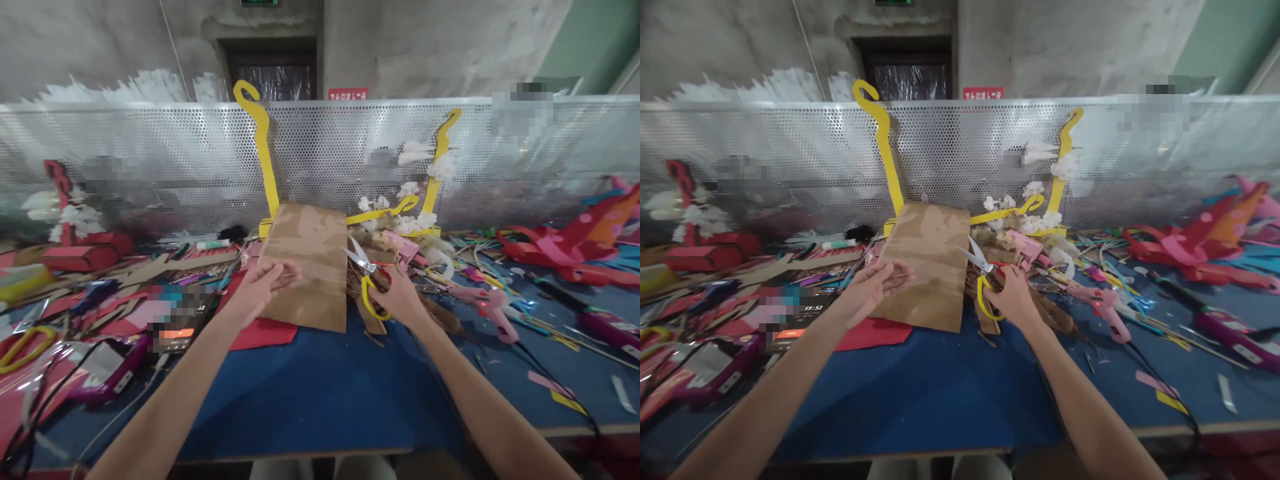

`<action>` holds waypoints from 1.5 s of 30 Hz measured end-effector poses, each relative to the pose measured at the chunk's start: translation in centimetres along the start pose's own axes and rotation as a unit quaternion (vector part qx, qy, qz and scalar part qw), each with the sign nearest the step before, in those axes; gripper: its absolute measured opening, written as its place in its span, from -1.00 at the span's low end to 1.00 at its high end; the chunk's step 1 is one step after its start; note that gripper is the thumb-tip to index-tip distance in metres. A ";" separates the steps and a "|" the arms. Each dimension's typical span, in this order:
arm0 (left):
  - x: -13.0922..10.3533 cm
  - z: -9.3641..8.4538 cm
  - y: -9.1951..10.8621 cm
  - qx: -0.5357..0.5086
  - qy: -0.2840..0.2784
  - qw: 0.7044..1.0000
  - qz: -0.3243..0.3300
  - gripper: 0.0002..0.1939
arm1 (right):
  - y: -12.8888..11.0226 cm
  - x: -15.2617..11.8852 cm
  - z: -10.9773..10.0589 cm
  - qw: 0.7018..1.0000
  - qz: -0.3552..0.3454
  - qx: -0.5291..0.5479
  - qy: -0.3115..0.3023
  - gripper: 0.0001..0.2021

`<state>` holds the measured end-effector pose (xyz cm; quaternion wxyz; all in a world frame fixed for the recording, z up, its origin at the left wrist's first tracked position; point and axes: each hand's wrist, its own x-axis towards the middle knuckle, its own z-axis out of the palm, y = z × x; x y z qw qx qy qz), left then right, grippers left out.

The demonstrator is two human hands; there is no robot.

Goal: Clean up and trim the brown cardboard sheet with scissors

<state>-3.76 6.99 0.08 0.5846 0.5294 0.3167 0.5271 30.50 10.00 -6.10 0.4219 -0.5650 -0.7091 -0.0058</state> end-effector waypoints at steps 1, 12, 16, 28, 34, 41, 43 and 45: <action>0.1 0.3 -0.4 -0.043 -0.008 0.999 -0.018 -0.72 | -0.4 -0.2 -0.1 0.999 -0.024 0.004 -0.024 -0.59; -1.1 2.3 -3.1 -0.202 -0.030 0.974 -0.101 -0.79 | -5.8 -1.8 -1.3 0.983 -0.137 -0.012 -0.124 -0.84; -1.7 3.2 -3.5 -0.215 -0.031 0.970 -0.109 -0.83 | -9.4 -2.4 -1.8 0.975 -0.193 0.087 -0.060 -0.87; -2.2 3.7 -4.8 -0.226 -0.043 0.966 -0.120 -0.83 | -15.3 -1.3 0.7 0.942 -0.027 0.280 -0.182 -0.82; -2.7 3.9 -4.7 -0.253 -0.066 0.953 -0.154 -0.87 | -15.0 -1.8 0.1 0.931 -0.034 0.299 -0.205 -0.79; -3.1 4.5 -4.4 -0.295 -0.104 0.927 -0.205 -0.86 | -14.8 -2.2 -0.4 0.918 -0.007 0.324 -0.228 -0.71; -3.1 4.5 -4.2 -0.312 -0.113 0.917 -0.222 -0.79 | -14.5 -2.1 -0.4 0.914 0.013 0.341 -0.221 -0.68; -3.1 4.3 -3.9 -0.322 -0.123 0.911 -0.228 -0.71 | -14.2 -1.9 -0.7 0.916 0.022 0.347 -0.202 -0.67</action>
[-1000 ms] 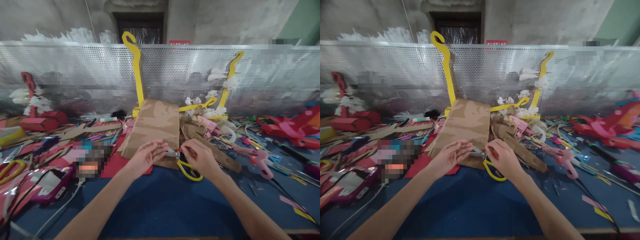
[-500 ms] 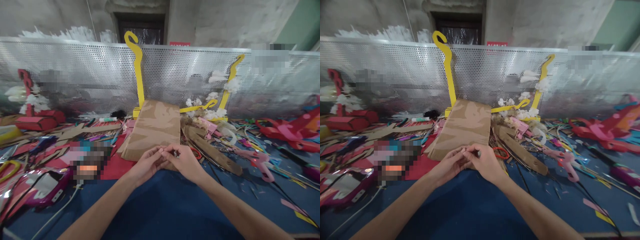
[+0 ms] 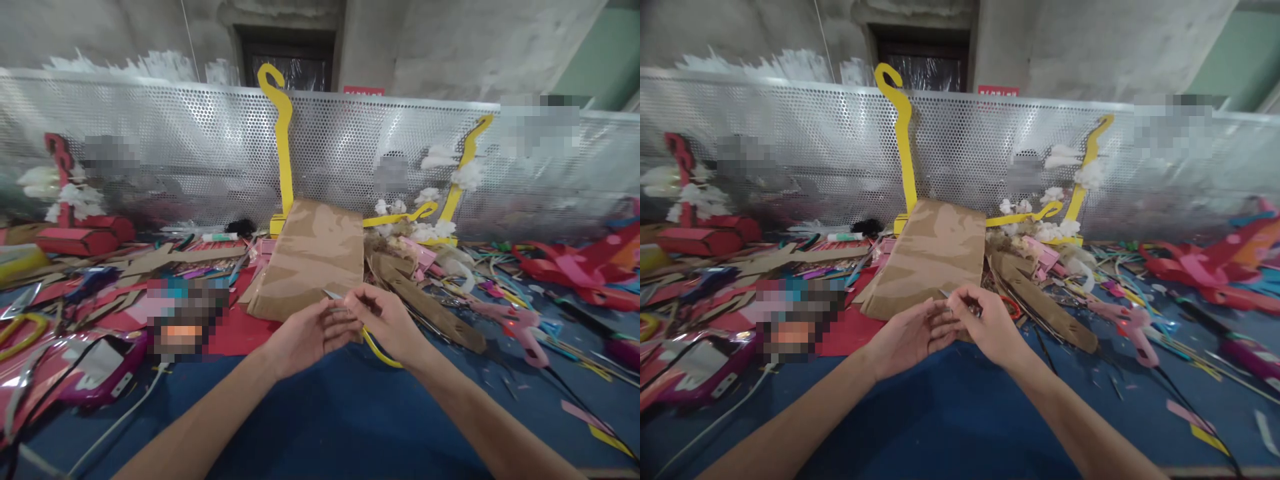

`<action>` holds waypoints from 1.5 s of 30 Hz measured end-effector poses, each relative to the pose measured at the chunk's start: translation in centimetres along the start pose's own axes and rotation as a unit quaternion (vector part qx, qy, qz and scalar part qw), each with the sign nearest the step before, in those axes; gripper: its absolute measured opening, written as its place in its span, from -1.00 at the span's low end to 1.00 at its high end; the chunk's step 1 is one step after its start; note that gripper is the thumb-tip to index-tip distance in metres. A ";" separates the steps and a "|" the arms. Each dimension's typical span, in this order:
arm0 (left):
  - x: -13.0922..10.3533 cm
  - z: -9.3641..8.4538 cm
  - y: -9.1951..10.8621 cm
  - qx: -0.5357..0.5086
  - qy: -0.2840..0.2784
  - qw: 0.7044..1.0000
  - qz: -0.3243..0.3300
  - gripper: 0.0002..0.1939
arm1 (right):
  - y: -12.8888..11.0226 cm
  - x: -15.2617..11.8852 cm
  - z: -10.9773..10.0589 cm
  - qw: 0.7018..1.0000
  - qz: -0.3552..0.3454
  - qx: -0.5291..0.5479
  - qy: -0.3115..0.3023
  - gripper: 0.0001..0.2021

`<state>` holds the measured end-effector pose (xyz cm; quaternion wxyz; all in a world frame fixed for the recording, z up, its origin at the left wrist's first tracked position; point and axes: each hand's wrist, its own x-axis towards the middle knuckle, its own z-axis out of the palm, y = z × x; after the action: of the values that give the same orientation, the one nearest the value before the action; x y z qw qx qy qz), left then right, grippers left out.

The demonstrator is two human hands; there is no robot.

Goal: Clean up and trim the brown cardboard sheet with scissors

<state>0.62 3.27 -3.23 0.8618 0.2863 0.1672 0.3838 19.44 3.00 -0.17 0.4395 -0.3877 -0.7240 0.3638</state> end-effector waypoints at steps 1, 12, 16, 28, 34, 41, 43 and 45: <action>-0.1 0.0 0.1 -0.002 -0.004 1.000 0.000 -0.68 | -0.1 0.1 -0.2 1.000 -0.003 0.000 0.012 -0.66; -0.5 0.0 0.1 -0.033 -0.050 0.998 -0.032 -0.59 | -0.7 -0.3 0.5 0.988 -0.060 -0.129 0.054 -0.80; -0.6 0.1 0.1 -0.023 -0.065 0.995 -0.065 -0.48 | -1.3 -0.2 1.0 0.989 -0.055 -0.119 0.063 -0.80; -0.5 0.2 0.5 -0.020 -0.004 1.000 -0.005 -0.40 | 0.7 -0.6 -0.3 0.965 -0.126 -0.224 0.052 -0.91; -0.6 0.1 0.2 -0.040 -0.038 0.998 -0.001 -0.37 | 2.2 -1.2 0.6 0.943 -0.238 -0.232 0.011 -0.83; -0.6 -0.1 0.4 -0.057 -0.032 0.998 -0.006 -0.45 | 2.8 -1.5 -0.1 0.955 -0.180 -0.232 -0.044 -0.76; -0.6 -0.1 0.3 -0.052 -0.032 0.998 -0.008 -0.46 | 2.5 -1.6 -0.2 0.956 -0.175 -0.227 -0.060 -0.77; -0.7 -0.3 0.1 -0.044 -0.037 0.998 -0.012 -0.45 | 2.2 -1.6 -0.3 0.957 -0.172 -0.225 -0.066 -0.79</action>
<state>-0.03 2.94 -3.29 0.8836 0.2605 0.1213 0.3697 20.73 2.57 -2.59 0.3478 -0.3211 -0.8705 0.1348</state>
